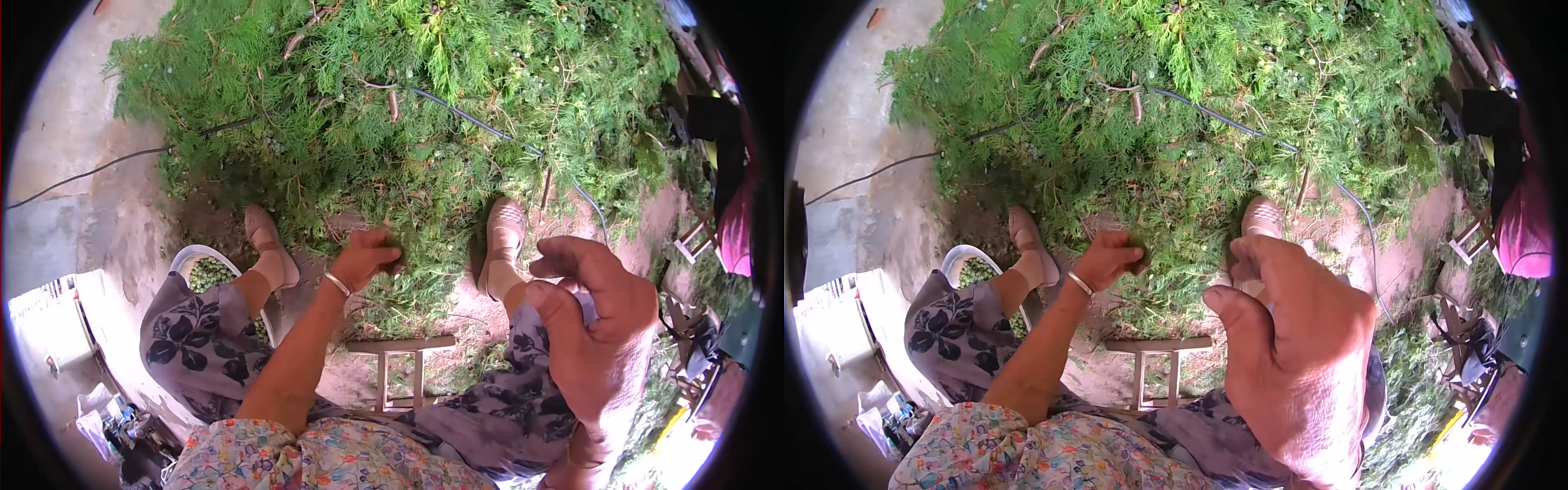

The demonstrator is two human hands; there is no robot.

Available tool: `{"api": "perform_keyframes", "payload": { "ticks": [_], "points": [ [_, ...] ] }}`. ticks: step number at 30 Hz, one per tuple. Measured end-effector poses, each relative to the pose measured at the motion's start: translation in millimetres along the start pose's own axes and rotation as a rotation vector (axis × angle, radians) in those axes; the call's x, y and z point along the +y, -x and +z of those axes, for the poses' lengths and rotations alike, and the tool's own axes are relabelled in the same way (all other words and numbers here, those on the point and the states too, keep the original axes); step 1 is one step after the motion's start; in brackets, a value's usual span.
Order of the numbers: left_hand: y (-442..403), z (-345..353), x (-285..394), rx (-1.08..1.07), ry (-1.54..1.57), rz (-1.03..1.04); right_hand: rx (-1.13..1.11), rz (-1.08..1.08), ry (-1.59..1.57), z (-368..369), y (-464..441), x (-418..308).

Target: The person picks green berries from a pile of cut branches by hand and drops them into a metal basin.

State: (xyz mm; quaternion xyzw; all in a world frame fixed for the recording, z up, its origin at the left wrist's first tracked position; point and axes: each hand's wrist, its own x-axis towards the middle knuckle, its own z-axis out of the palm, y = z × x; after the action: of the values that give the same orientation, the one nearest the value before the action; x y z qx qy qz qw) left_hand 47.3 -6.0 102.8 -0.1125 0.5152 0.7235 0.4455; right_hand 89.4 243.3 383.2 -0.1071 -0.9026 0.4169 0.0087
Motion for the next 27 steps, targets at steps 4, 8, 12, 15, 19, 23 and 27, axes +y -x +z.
{"api": "perform_keyframes", "payload": {
  "ticks": [4, 8, 12, 15, 19, 23, 27],
  "points": [
    [20.2, -14.9, -28.1, -0.14, -0.972, -0.035, 0.007, -0.009, 0.019, -5.8, 6.4, 1.4],
    [-13.1, 4.3, -62.3, 0.245, -1.354, 0.215, 0.02, 0.019, 0.074, -15.4, 9.4, 8.3],
    [-75.9, 60.1, -84.5, 0.181, -1.318, 0.418, 0.066, 0.04, 0.149, -22.8, 5.0, 12.3],
    [-102.9, 78.3, -91.3, 0.166, -1.481, 0.312, -0.055, 0.081, 0.197, -29.6, 0.1, 9.7],
    [-124.2, 73.7, -87.9, 0.209, -1.569, 0.216, -0.053, 0.03, 0.125, -23.0, 2.1, 25.6],
    [-101.5, 68.0, -36.1, 0.125, -0.964, -0.021, 0.04, 0.014, 0.071, -12.0, 5.2, 17.8],
    [-43.7, 84.7, 44.1, 0.08, -0.38, 0.191, -0.028, 0.275, -0.326, -16.4, 5.2, 7.6]
  ]
}}
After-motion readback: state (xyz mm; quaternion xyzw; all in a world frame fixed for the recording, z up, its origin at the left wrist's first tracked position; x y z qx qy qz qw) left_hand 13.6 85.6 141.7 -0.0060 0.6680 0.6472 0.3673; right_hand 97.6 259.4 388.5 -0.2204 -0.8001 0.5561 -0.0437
